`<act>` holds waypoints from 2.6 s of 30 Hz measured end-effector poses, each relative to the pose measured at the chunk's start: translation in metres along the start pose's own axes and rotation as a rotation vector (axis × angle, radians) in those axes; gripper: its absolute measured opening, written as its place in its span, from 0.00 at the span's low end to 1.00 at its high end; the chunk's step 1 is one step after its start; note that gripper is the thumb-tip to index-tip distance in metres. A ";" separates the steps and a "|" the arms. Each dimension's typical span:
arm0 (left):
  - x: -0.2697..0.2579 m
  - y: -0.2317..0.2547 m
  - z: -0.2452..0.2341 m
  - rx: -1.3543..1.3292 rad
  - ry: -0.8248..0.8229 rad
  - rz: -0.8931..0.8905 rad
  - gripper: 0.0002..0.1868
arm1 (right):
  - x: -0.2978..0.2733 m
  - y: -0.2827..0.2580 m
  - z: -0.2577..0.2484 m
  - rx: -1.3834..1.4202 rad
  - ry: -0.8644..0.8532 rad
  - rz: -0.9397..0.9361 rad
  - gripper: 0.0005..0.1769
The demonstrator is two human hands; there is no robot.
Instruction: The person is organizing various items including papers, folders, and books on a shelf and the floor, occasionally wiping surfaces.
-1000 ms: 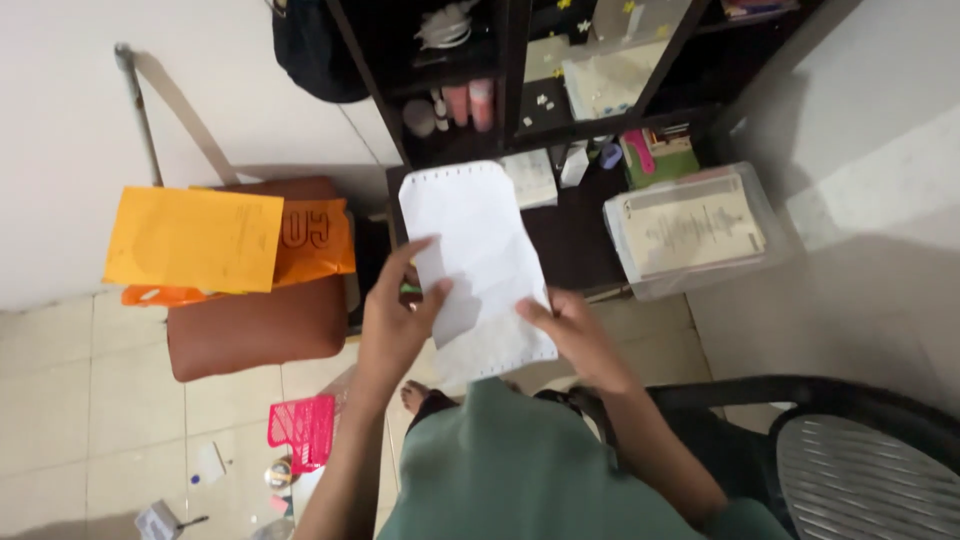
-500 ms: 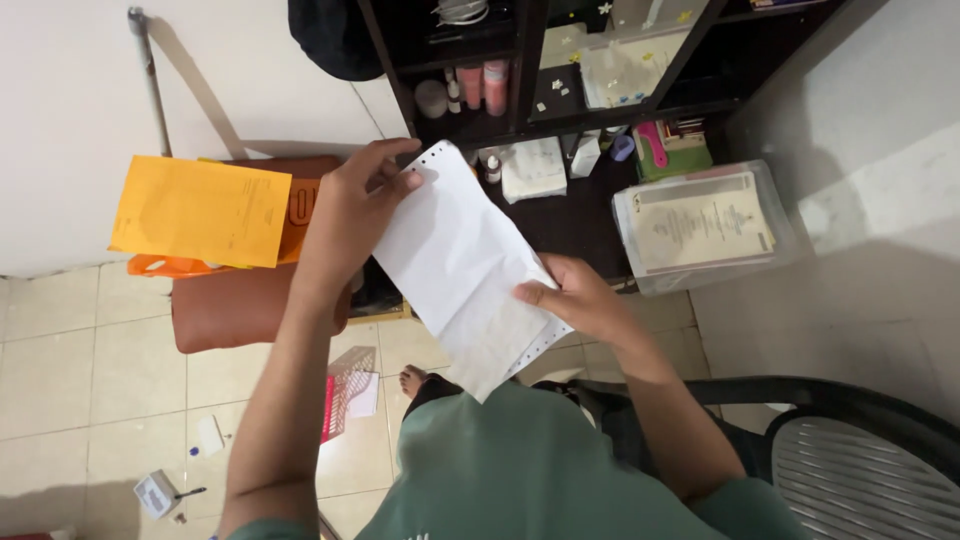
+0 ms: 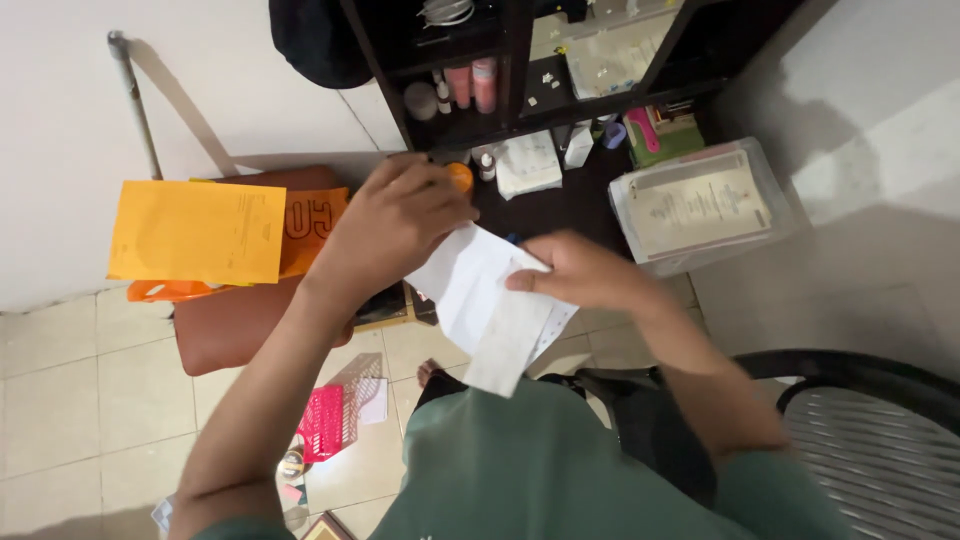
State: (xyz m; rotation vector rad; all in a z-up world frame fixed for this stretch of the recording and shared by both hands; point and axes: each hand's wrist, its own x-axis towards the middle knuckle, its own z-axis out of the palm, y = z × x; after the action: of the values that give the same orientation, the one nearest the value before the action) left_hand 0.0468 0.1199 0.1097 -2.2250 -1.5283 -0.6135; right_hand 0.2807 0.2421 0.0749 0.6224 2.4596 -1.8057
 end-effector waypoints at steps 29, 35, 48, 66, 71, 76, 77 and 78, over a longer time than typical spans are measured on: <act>-0.105 0.019 0.108 -0.991 0.097 -0.887 0.13 | 0.008 -0.097 -0.018 -0.179 0.416 0.077 0.32; -0.143 0.009 0.053 -1.475 -0.189 -0.708 0.19 | -0.011 -0.073 0.058 -0.435 0.507 -0.017 0.12; -0.111 -0.018 -0.047 -1.153 -0.232 -0.198 0.12 | -0.046 -0.096 0.119 -0.452 0.483 -0.469 0.11; -0.097 -0.020 -0.050 -1.182 -1.170 -1.009 0.39 | -0.014 -0.053 0.138 0.281 0.321 0.755 0.45; -0.103 -0.019 -0.039 -1.025 -1.379 -0.856 0.31 | -0.007 -0.063 0.134 -0.135 0.260 0.807 0.51; -0.090 -0.020 -0.048 -0.999 -1.439 -0.945 0.44 | 0.009 -0.074 0.135 -0.481 0.097 -0.097 0.27; -0.091 -0.022 -0.049 -0.991 -1.434 -0.932 0.44 | 0.017 -0.080 0.132 -0.489 0.111 -0.099 0.27; -0.092 -0.024 -0.049 -1.019 -1.434 -0.920 0.45 | 0.025 -0.086 0.128 -0.418 -0.114 -0.022 0.28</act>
State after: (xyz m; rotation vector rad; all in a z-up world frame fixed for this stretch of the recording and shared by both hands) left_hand -0.0120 0.0310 0.1016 -2.5981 -3.7319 0.3214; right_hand 0.2020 0.1104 0.1045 0.4475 2.6497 -1.2289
